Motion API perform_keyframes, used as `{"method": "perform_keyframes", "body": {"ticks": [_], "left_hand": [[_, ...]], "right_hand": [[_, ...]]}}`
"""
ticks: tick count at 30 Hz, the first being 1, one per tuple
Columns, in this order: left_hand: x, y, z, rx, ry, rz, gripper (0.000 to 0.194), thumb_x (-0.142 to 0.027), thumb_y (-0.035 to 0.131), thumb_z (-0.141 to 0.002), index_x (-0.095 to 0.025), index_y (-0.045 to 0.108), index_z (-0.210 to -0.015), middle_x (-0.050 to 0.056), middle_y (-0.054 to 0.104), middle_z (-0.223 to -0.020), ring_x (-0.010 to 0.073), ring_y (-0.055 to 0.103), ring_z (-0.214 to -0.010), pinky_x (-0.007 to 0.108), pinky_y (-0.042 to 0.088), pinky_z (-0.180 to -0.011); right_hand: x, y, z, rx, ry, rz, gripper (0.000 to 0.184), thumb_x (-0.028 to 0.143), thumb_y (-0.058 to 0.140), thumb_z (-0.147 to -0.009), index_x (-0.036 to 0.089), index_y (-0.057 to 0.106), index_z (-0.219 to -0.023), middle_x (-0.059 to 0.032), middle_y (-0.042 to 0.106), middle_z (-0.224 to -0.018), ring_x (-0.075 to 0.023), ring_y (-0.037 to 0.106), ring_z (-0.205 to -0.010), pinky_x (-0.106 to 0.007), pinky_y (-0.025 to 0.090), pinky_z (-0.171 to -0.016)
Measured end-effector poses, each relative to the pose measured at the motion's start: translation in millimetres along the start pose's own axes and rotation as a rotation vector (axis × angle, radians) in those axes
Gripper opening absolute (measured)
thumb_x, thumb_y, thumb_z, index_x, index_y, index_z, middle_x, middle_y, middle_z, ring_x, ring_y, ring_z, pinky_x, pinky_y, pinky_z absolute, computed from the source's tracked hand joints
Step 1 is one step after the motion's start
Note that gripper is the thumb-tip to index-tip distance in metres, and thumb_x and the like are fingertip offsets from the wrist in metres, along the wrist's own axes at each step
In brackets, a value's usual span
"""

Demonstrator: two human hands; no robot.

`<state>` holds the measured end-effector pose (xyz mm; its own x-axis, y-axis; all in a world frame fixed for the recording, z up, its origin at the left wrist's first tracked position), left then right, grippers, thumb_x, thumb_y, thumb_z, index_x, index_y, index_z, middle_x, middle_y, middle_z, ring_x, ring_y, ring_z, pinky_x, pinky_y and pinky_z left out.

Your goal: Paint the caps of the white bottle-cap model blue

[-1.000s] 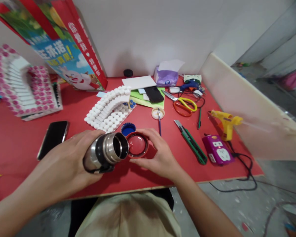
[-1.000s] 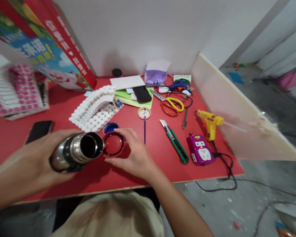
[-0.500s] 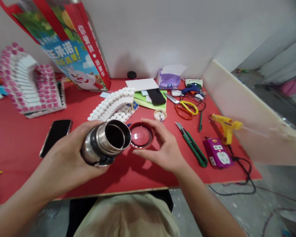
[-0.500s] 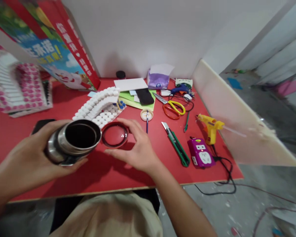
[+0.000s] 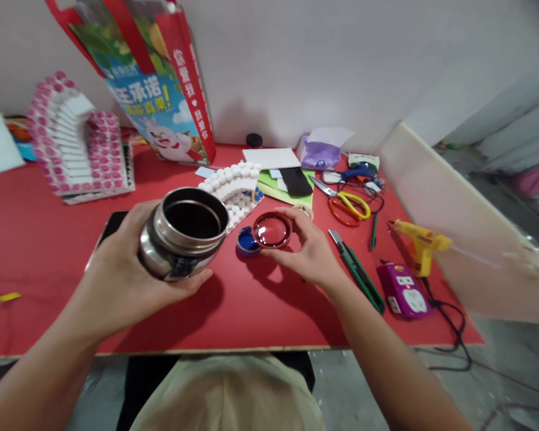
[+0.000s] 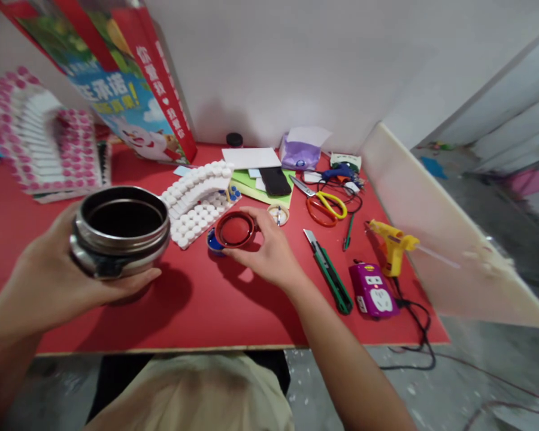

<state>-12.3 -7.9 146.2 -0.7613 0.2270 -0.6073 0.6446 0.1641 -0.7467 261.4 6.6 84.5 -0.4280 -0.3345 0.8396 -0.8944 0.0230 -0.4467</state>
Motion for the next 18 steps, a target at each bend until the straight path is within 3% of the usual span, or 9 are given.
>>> {"method": "perform_keyframes", "body": {"ticks": [8, 18], "left_hand": [[-0.1, 4.8, -4.1, 0.01, 0.116, 0.011, 0.085, -0.051, 0.091, -0.069, -0.026, 0.058, -0.144, 0.008, 0.075, -0.126, 0.0312, 0.076, -0.107, 0.044, 0.064, -0.094], [-4.6, 7.2, -5.2, 0.027, 0.117, 0.05, 0.082, -0.046, 0.092, -0.07, -0.026, 0.059, -0.142, 0.006, 0.075, -0.123, 0.0287, 0.076, -0.106, 0.04, 0.063, -0.093]], "right_hand": [[-1.0, 2.3, -9.7, 0.055, -0.06, 0.121, 0.063, 0.033, 0.091, -0.081, 0.026, 0.064, -0.137, -0.0117, 0.072, -0.141, -0.0336, 0.068, -0.132, -0.054, 0.054, -0.115], [8.3, 9.2, -16.1, 0.172, -0.201, 0.228, 0.065, 0.025, 0.086, -0.085, 0.026, 0.059, -0.144, -0.0149, 0.068, -0.145, -0.0348, 0.064, -0.138, -0.057, 0.053, -0.117]]}}
Point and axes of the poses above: each hand's wrist, its own z-axis away from the middle knuckle, its own y-axis out of the palm, x = y × z, the point moved 9 cm from there along -z, towards the middle knuckle
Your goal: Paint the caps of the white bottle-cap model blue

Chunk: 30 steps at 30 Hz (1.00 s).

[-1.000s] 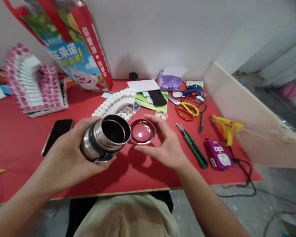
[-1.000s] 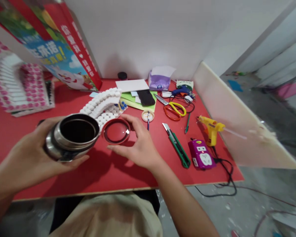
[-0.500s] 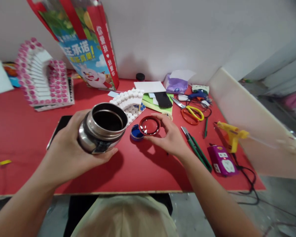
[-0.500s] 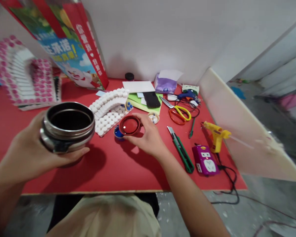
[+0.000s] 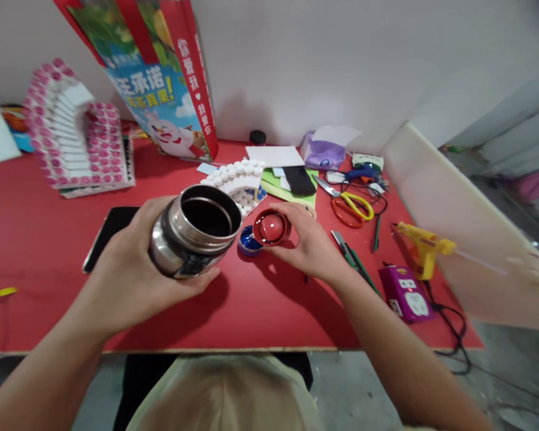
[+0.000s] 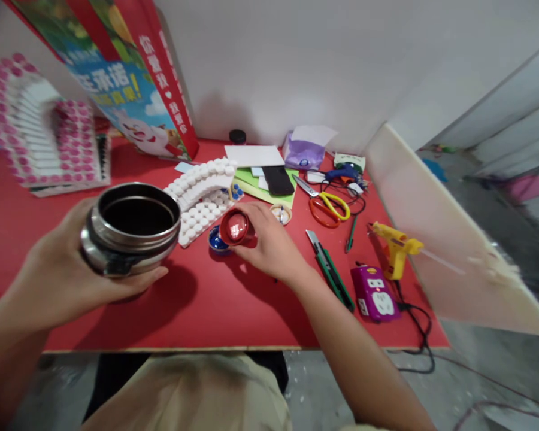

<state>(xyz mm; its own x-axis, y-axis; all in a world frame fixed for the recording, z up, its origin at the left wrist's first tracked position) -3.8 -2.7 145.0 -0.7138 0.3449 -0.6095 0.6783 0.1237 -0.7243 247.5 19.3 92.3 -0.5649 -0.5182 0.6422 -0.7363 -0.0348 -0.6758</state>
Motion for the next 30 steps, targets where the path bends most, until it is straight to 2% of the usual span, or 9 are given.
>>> {"method": "perform_keyframes", "body": {"ticks": [6, 11, 16, 22, 27, 30], "left_hand": [[-0.7, -0.5, 0.4, 0.005, 0.019, -0.004, 0.081, -0.046, 0.092, -0.071, -0.025, 0.059, -0.142, 0.007, 0.075, -0.124, 0.0278, 0.076, -0.105, 0.038, 0.062, -0.091], [-0.2, 1.6, 1.9, -0.007, 0.046, 0.016, 0.083, -0.045, 0.093, -0.071, -0.026, 0.059, -0.144, 0.006, 0.076, -0.124, 0.0266, 0.077, -0.104, 0.036, 0.062, -0.09], [3.3, 1.9, 2.5, -0.051, 0.087, 0.018, 0.089, -0.045, 0.096, -0.065, -0.029, 0.06, -0.146, 0.004, 0.076, -0.122, 0.0259, 0.077, -0.101, 0.034, 0.062, -0.085], [0.2, 2.3, 0.8, -0.039, 0.07, 0.037, 0.085, -0.045, 0.095, -0.068, -0.029, 0.061, -0.144, 0.004, 0.076, -0.122, 0.0254, 0.077, -0.101, 0.034, 0.062, -0.087], [-2.3, 1.3, 0.6, -0.034, 0.072, 0.036, 0.083, -0.046, 0.094, -0.069, -0.027, 0.06, -0.143, 0.005, 0.076, -0.121, 0.0268, 0.077, -0.102, 0.037, 0.063, -0.088], [-0.9, 0.8, 1.3, -0.04, 0.078, 0.036, 0.084, -0.047, 0.094, -0.068, -0.028, 0.06, -0.143, 0.005, 0.076, -0.122, 0.0277, 0.077, -0.103, 0.038, 0.063, -0.089]], "right_hand": [[1.7, -0.5, -3.6, 0.04, 0.002, 0.04, 0.07, 0.024, 0.083, -0.085, 0.028, 0.056, -0.15, -0.0158, 0.064, -0.15, -0.0366, 0.059, -0.144, -0.062, 0.048, -0.122], [9.4, -0.1, -5.5, 0.082, -0.054, 0.094, 0.071, 0.018, 0.076, -0.088, 0.026, 0.05, -0.155, -0.0195, 0.057, -0.151, -0.0378, 0.055, -0.146, -0.06, 0.053, -0.117], [23.7, 4.6, -9.5, 0.112, -0.202, 0.233, 0.064, 0.015, 0.065, -0.097, 0.023, 0.044, -0.156, -0.021, 0.055, -0.149, -0.034, 0.059, -0.14, -0.055, 0.057, -0.112], [53.6, 17.5, -14.1, 0.163, -0.403, 0.467, 0.04, 0.01, 0.045, -0.109, 0.016, 0.055, -0.147, -0.0208, 0.063, -0.142, -0.0312, 0.065, -0.129, -0.05, 0.06, -0.103], [75.9, 26.3, -13.0, 0.154, -0.588, 0.676, 0.03, 0.013, 0.047, -0.112, 0.011, 0.064, -0.137, -0.0208, 0.069, -0.138, -0.0316, 0.066, -0.128, -0.049, 0.061, -0.102], [80.7, 32.0, -10.5, 0.154, -0.696, 0.719, 0.029, 0.011, 0.047, -0.112, 0.012, 0.064, -0.135, -0.0207, 0.07, -0.138, -0.0305, 0.066, -0.13, -0.051, 0.061, -0.104]]}}
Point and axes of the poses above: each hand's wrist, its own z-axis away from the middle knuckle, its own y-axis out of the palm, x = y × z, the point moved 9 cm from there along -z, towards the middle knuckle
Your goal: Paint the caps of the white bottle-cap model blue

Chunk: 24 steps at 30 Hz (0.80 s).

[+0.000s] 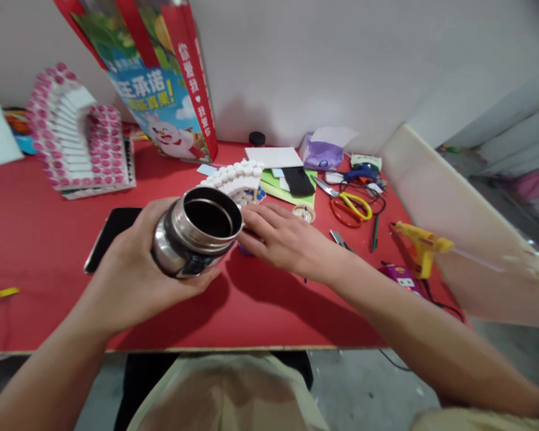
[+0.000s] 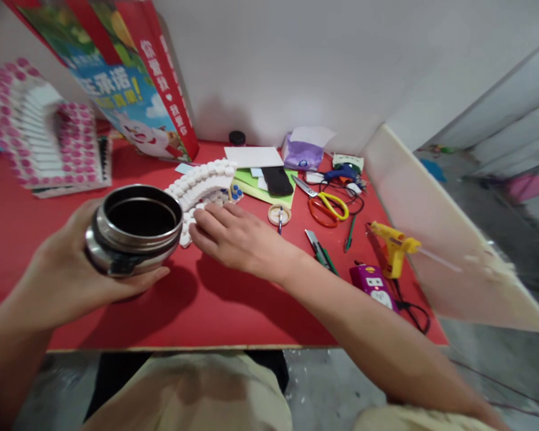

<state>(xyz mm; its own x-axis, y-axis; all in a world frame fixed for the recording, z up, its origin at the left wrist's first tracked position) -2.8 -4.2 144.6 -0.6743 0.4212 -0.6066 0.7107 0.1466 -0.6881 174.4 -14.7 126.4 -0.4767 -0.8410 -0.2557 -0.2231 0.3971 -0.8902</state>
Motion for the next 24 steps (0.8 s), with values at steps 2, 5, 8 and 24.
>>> {"method": "perform_keyframes", "body": {"ticks": [2, 5, 8, 24], "left_hand": [[1.5, 0.3, 0.3, 0.002, -0.008, -0.003, 0.084, -0.047, 0.094, -0.069, -0.028, 0.06, -0.142, 0.005, 0.075, -0.122, 0.0284, 0.077, -0.104, 0.039, 0.063, -0.09], [2.8, -0.1, 0.4, -0.002, -0.023, -0.002, 0.085, -0.05, 0.094, -0.068, -0.027, 0.061, -0.142, 0.006, 0.076, -0.121, 0.0297, 0.077, -0.103, 0.041, 0.063, -0.089], [3.3, -0.5, 0.9, -0.002, -0.024, 0.006, 0.085, -0.05, 0.094, -0.067, -0.027, 0.061, -0.142, 0.006, 0.076, -0.12, 0.0298, 0.077, -0.102, 0.042, 0.063, -0.089], [-2.7, 1.4, 1.5, -0.038, 0.05, -0.018, 0.085, -0.044, 0.094, -0.065, -0.027, 0.062, -0.142, 0.004, 0.077, -0.119, 0.026, 0.077, -0.098, 0.037, 0.065, -0.086]], "right_hand": [[4.6, 1.5, -1.5, -0.009, -0.059, 0.003, 0.028, 0.01, 0.048, -0.111, 0.012, 0.065, -0.133, -0.0201, 0.071, -0.137, -0.0295, 0.067, -0.13, -0.051, 0.061, -0.105], [5.6, 1.5, -4.4, -0.025, -0.073, -0.038, 0.026, 0.011, 0.049, -0.111, 0.014, 0.067, -0.129, -0.0178, 0.071, -0.136, -0.0287, 0.067, -0.128, -0.052, 0.06, -0.107], [-12.0, 1.6, -1.9, -0.04, 0.09, -0.233, 0.029, 0.012, 0.045, -0.112, 0.015, 0.065, -0.132, -0.0167, 0.07, -0.134, -0.0269, 0.068, -0.126, -0.048, 0.06, -0.107], [-105.0, 23.2, 45.9, -0.644, 0.892, -1.623, 0.06, 0.032, 0.096, -0.069, 0.03, 0.069, -0.122, 0.0004, 0.076, -0.12, -0.0256, 0.075, -0.117, -0.05, 0.064, -0.107]]}}
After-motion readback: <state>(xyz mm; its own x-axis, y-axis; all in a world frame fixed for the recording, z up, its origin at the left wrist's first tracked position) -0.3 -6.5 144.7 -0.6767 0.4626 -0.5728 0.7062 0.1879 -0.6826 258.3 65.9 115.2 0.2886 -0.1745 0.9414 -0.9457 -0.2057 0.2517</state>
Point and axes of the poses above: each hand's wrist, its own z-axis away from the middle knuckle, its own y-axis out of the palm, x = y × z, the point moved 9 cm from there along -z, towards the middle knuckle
